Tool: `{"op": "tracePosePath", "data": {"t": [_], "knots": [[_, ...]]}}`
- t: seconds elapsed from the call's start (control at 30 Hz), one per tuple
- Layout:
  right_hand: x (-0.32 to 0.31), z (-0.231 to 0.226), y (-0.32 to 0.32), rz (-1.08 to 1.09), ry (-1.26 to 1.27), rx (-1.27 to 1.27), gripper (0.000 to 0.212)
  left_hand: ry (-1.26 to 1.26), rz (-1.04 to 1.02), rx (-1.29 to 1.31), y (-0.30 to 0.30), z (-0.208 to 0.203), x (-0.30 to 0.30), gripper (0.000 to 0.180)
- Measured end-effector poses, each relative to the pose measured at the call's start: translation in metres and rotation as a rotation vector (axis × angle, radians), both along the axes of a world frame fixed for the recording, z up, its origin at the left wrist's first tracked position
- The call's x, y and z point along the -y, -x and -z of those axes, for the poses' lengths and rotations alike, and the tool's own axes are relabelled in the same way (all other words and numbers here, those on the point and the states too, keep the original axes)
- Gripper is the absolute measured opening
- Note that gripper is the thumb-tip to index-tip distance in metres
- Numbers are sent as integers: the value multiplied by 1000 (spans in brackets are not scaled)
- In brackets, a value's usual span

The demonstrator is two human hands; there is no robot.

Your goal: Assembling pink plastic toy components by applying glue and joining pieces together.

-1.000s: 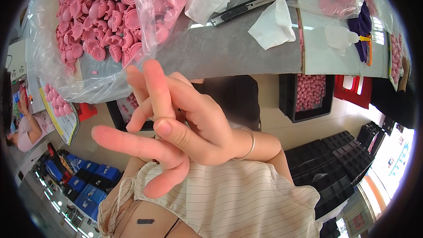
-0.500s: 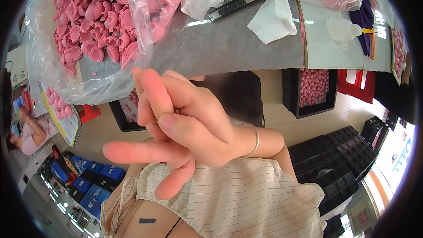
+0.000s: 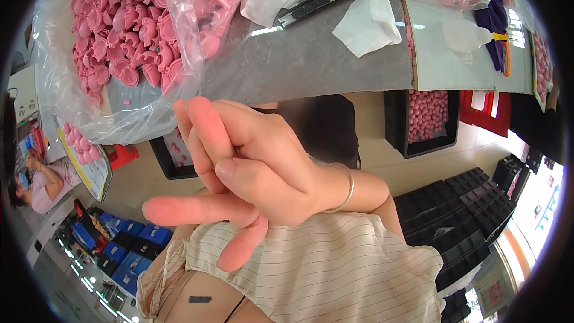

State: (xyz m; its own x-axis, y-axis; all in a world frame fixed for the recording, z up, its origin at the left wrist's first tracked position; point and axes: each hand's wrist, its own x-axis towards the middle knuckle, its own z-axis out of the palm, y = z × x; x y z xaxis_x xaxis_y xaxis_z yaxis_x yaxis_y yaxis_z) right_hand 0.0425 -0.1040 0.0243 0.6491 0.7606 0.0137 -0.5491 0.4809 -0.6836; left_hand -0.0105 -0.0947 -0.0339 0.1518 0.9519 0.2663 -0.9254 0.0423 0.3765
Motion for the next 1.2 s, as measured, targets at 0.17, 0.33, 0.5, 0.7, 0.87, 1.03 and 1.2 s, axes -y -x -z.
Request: {"op": "tracePosePath", "data": {"t": [0.17, 0.33, 0.5, 0.7, 0.87, 1.03, 1.2], "knots": [[2, 4, -2, -38, -3, 93, 9, -65, -57, -70, 0, -2, -2, 60], [3, 7, -5, -30, 15, 147, 11, -125, -114, -138, 0, -3, -4, 59], [3, 3, -7, -112, 20, 91, 12, -191, -188, -209, -6, -1, -1, 59], [4, 3, -5, -92, 70, 130, 12, -262, -261, -289, -10, 3, 2, 59], [-1, 18, -4, -49, -55, 272, 25, -327, -332, -361, -10, 9, 3, 58], [2, 8, -9, -75, -6, 311, 12, -450, -305, -400, -10, 10, 5, 65], [2, 13, -7, -62, 5, 312, 12, -593, -185, -423, 10, 44, 9, 73]]}}
